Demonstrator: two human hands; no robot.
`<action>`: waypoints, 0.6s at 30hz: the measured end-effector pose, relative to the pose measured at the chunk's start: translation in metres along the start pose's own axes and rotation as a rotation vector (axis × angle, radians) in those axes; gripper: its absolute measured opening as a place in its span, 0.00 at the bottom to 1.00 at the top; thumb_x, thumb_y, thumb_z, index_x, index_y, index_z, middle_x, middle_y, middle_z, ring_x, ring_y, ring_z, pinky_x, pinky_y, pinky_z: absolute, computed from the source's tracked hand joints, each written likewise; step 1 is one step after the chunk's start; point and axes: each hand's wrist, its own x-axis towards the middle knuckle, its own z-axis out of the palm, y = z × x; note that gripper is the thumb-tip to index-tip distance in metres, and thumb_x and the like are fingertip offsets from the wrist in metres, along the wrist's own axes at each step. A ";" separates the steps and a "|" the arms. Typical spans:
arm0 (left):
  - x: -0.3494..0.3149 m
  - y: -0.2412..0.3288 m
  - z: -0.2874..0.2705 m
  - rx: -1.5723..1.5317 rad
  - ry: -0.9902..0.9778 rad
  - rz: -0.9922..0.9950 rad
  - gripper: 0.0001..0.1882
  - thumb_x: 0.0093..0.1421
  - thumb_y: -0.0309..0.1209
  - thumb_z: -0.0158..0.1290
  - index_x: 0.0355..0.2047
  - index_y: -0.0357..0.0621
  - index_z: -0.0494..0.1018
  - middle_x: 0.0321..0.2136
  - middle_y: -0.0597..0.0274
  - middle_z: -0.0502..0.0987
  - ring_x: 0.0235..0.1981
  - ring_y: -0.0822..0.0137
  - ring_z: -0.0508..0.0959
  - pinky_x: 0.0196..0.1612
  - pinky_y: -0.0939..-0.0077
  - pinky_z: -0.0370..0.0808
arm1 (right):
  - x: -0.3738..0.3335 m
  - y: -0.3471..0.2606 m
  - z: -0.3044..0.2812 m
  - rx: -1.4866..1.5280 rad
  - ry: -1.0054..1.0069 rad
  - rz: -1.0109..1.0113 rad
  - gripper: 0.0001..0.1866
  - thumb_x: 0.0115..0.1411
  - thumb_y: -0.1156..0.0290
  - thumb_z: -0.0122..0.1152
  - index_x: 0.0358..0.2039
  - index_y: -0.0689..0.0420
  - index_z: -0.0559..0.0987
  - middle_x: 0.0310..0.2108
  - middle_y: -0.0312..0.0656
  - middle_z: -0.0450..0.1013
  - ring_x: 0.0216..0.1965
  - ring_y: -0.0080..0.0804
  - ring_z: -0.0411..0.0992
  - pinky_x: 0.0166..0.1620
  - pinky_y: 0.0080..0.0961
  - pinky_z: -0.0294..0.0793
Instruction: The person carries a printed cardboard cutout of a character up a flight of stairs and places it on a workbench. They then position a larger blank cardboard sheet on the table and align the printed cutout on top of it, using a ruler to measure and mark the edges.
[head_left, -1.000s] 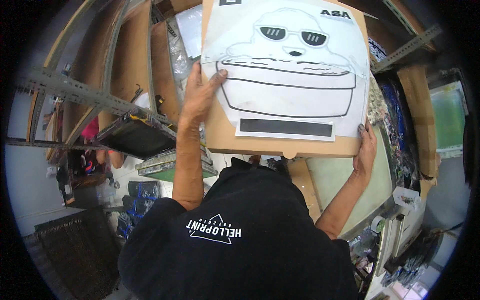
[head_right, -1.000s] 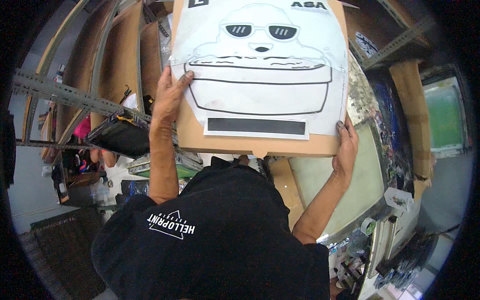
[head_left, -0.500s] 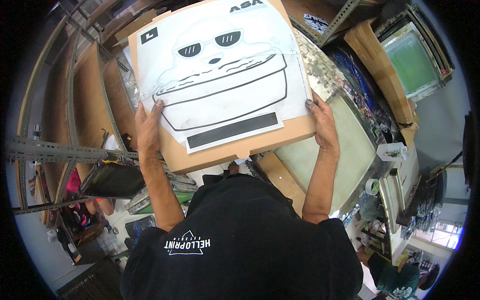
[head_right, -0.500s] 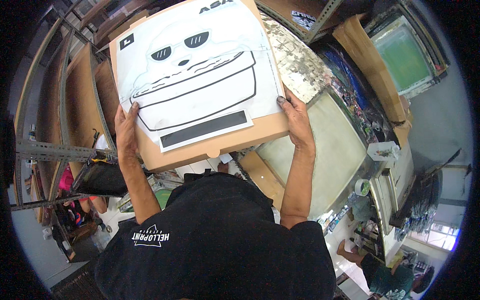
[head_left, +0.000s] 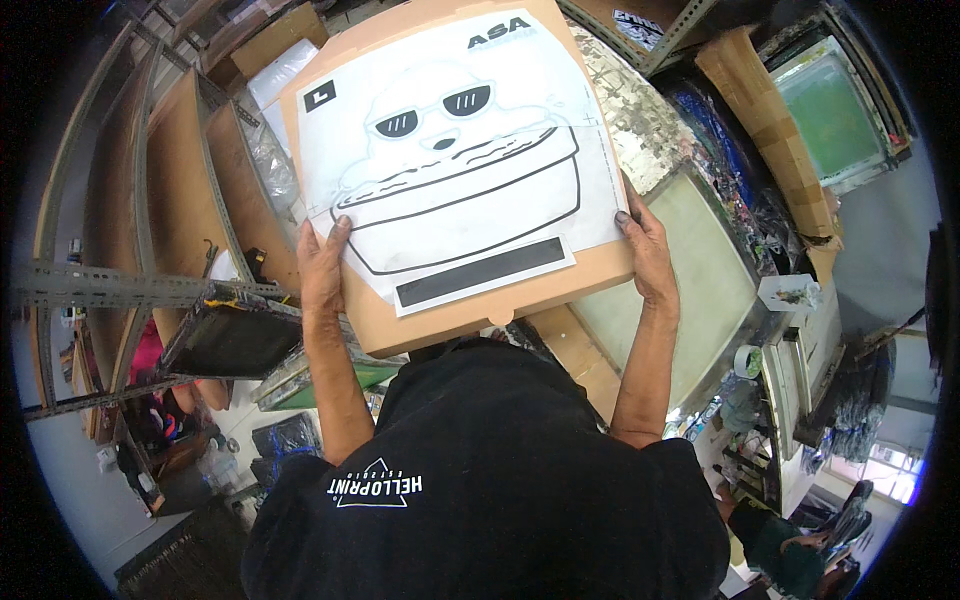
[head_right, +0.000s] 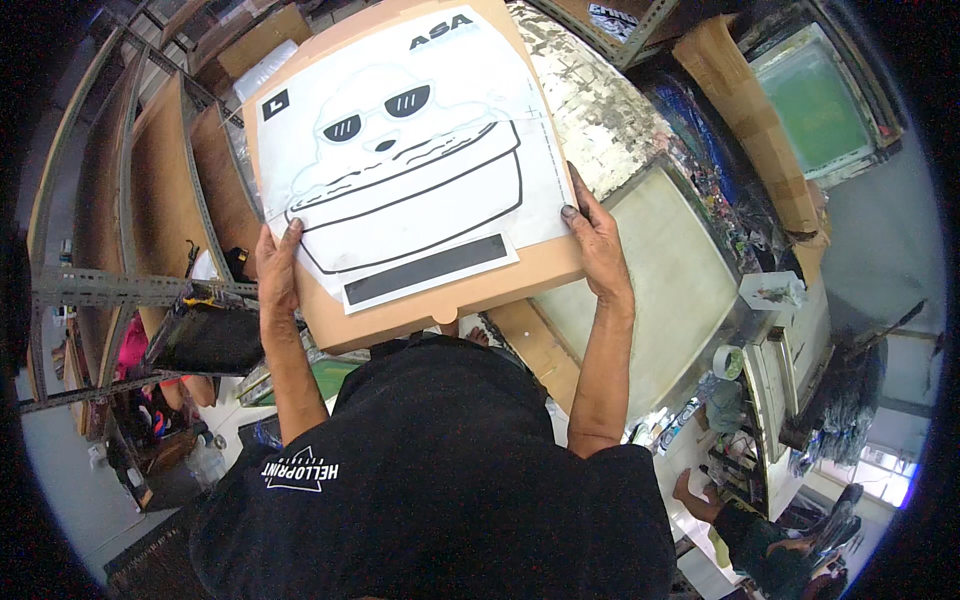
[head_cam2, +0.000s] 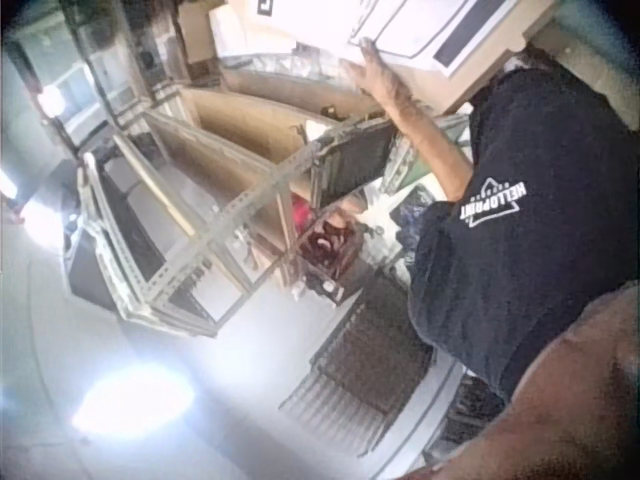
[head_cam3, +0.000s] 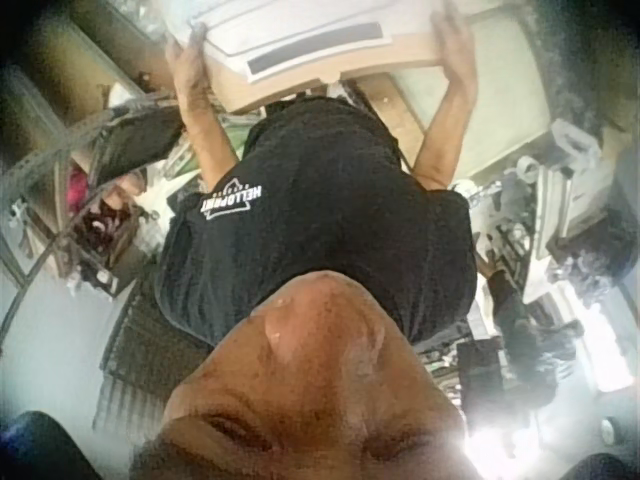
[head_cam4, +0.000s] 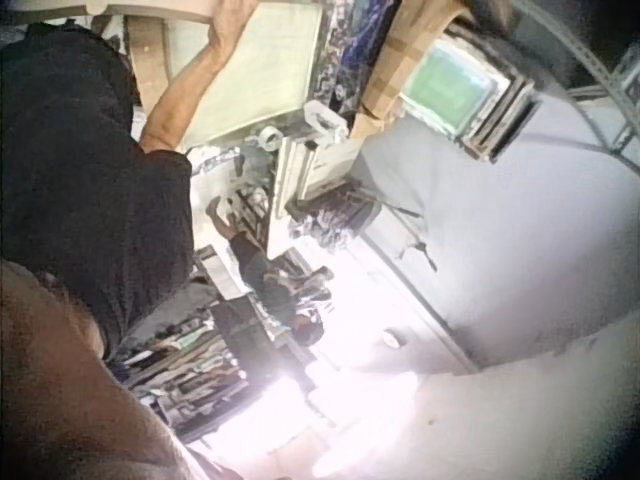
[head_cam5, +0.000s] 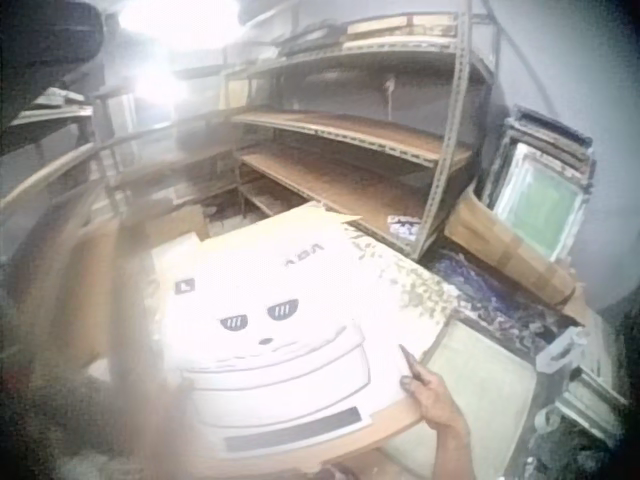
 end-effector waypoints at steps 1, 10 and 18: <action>-0.003 -0.005 -0.001 -0.017 -0.011 -0.005 0.24 0.61 0.29 0.57 0.55 0.34 0.65 0.47 0.54 0.76 0.44 0.66 0.77 0.47 0.74 0.75 | -0.003 0.002 -0.002 0.004 0.003 0.018 0.30 0.61 0.80 0.47 0.65 0.66 0.59 0.65 0.47 0.59 0.66 0.32 0.56 0.67 0.27 0.51; -0.040 -0.031 -0.002 0.025 0.013 -0.100 0.22 0.61 0.27 0.58 0.52 0.34 0.66 0.45 0.53 0.77 0.42 0.67 0.78 0.44 0.74 0.77 | -0.044 0.037 -0.015 -0.096 0.017 0.040 0.30 0.60 0.83 0.43 0.66 0.64 0.58 0.68 0.44 0.54 0.69 0.32 0.49 0.69 0.28 0.46; -0.071 -0.076 -0.024 0.168 -0.002 -0.249 0.22 0.60 0.29 0.59 0.51 0.32 0.67 0.43 0.54 0.77 0.40 0.68 0.78 0.43 0.74 0.77 | -0.100 0.085 -0.014 -0.149 -0.027 0.197 0.30 0.61 0.83 0.41 0.66 0.65 0.57 0.69 0.45 0.53 0.69 0.33 0.50 0.69 0.26 0.46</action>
